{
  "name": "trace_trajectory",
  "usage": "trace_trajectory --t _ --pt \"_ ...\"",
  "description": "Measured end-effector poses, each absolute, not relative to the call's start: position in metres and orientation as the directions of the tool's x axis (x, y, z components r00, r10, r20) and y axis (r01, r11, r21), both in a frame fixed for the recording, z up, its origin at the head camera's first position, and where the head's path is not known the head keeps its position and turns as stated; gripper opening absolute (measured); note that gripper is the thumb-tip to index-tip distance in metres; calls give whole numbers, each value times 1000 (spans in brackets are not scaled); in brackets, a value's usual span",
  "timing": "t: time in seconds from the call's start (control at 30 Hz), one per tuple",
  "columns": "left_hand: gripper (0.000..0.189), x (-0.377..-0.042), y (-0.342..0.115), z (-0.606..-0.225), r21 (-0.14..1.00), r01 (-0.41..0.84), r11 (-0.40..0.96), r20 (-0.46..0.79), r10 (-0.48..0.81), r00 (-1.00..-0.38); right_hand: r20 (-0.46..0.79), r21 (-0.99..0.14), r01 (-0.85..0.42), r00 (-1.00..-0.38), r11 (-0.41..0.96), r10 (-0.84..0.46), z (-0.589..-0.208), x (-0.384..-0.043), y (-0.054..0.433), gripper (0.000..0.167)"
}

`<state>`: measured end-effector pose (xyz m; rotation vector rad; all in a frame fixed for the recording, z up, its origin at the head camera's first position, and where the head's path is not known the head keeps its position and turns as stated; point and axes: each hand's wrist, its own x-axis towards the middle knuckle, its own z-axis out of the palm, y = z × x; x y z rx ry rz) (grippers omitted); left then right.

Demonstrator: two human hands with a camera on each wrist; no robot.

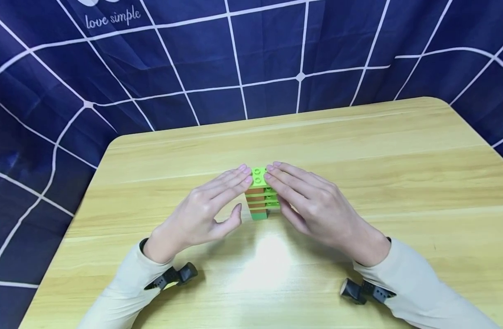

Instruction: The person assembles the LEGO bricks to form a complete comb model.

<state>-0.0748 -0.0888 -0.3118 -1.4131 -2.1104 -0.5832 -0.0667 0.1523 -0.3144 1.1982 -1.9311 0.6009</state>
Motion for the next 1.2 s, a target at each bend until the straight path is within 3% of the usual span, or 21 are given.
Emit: trace_trajectory --t 0.63,0.97,1.2 --pt "40 -83 -87 -314 99 946 309 697 657 -287 832 49 -872 -233 487 -503 -320 -69 149 35" --pt "40 -85 -80 -324 -37 936 350 761 616 -200 837 46 -874 -231 485 -496 -322 -68 147 34" --pt "44 -85 -80 -331 -45 927 372 765 609 -208 805 59 -874 -244 482 -541 -329 -69 150 40"
